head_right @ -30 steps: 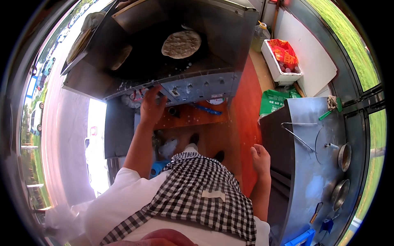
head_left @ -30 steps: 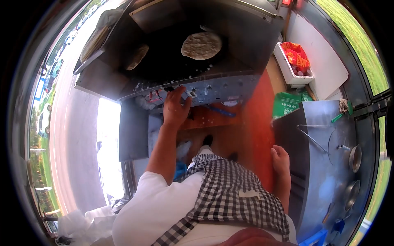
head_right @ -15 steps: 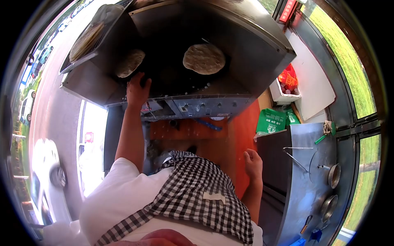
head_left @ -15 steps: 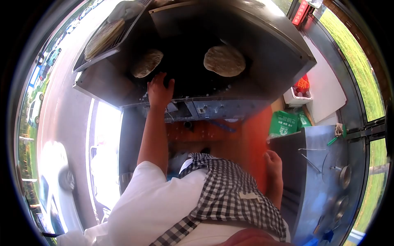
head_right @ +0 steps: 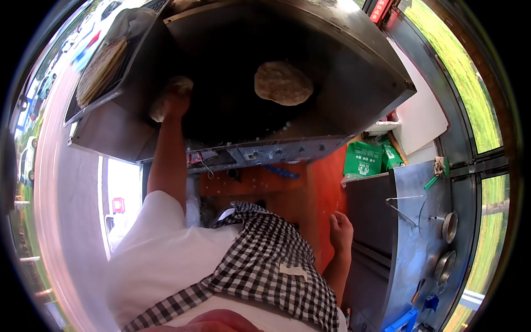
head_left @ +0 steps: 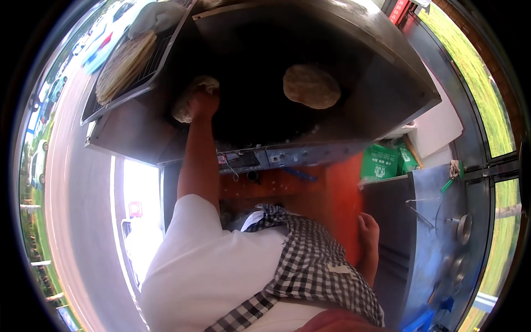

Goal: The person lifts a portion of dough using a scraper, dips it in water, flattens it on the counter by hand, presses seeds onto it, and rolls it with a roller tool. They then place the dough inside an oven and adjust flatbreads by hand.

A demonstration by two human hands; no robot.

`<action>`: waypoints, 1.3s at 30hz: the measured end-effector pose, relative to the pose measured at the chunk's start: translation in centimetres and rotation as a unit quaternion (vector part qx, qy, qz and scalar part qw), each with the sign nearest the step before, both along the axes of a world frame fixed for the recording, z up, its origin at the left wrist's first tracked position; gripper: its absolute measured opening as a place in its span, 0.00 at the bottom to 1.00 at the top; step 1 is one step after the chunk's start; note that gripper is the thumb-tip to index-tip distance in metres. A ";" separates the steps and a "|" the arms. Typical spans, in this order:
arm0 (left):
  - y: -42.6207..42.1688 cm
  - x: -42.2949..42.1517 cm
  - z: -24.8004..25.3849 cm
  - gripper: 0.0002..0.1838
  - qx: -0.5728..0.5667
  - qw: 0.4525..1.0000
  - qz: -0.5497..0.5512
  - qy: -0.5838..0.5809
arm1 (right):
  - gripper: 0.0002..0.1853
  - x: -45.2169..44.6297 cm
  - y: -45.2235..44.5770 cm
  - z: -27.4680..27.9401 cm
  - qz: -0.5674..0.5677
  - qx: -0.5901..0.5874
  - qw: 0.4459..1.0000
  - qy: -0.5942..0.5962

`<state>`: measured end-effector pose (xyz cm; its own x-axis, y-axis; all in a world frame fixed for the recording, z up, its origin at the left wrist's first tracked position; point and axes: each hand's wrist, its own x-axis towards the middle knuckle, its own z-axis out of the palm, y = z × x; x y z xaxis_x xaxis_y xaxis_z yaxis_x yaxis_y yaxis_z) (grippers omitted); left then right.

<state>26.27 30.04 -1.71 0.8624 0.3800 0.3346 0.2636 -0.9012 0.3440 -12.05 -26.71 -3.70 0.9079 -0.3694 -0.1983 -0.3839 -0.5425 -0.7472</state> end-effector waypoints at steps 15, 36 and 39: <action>-0.3 3.9 -3.8 0.18 0.266 0.935 -0.186 0.145 | 0.17 -3.9 2.2 -2.7 -0.059 0.006 0.998 0.017; -16.9 -6.9 3.1 0.17 0.081 0.944 -0.313 0.068 | 0.18 -4.5 0.5 -1.9 -0.072 0.020 0.997 0.033; -17.7 -6.7 3.6 0.18 0.082 0.947 -0.299 0.088 | 0.18 -4.8 0.3 -1.4 -0.080 0.015 0.996 0.034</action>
<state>19.60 12.33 1.91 0.9546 -0.2391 0.1779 -0.2710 -0.9448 0.1842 -16.81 -26.42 -5.15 0.8220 -0.5011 -0.2706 -0.5142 -0.4488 -0.7309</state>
